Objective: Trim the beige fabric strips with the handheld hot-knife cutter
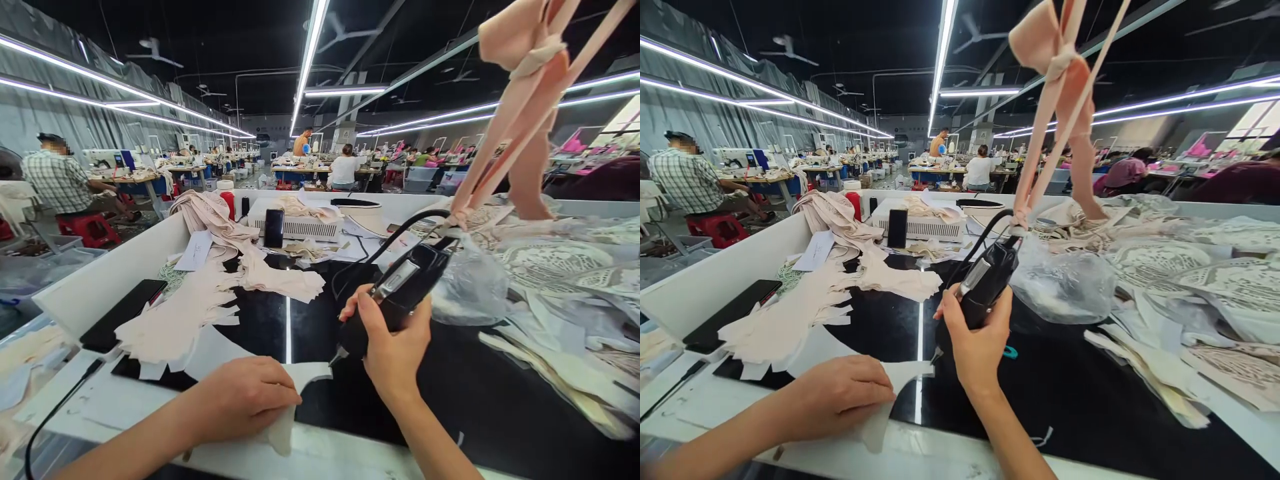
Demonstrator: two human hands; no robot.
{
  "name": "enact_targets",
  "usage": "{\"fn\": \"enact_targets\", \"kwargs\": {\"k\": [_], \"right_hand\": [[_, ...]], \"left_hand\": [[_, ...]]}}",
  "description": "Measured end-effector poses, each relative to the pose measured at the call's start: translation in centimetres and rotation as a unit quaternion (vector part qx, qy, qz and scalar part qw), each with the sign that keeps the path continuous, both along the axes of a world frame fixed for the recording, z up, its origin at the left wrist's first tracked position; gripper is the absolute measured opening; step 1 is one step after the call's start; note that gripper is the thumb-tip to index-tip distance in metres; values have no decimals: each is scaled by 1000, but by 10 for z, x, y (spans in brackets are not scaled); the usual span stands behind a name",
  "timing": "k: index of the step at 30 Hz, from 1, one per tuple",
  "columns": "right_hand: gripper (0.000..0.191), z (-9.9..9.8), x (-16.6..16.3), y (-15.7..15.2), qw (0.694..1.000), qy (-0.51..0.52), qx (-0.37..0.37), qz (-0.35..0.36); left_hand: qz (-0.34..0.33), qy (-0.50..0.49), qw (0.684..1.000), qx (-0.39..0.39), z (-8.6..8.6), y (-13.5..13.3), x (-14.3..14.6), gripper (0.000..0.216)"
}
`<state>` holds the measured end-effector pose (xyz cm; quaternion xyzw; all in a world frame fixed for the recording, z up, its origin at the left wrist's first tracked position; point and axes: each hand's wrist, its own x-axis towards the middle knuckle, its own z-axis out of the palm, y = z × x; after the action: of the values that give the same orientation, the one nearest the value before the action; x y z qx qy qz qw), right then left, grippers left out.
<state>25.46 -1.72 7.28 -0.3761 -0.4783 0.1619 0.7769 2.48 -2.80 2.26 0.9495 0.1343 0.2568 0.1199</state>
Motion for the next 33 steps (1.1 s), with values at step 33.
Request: {"fn": "enact_targets", "kwargs": {"k": [33], "right_hand": [[35,-12,-1,3,1000,-10,-19,-1]], "left_hand": [[111,93,977,157,-21,21,51,18]]}}
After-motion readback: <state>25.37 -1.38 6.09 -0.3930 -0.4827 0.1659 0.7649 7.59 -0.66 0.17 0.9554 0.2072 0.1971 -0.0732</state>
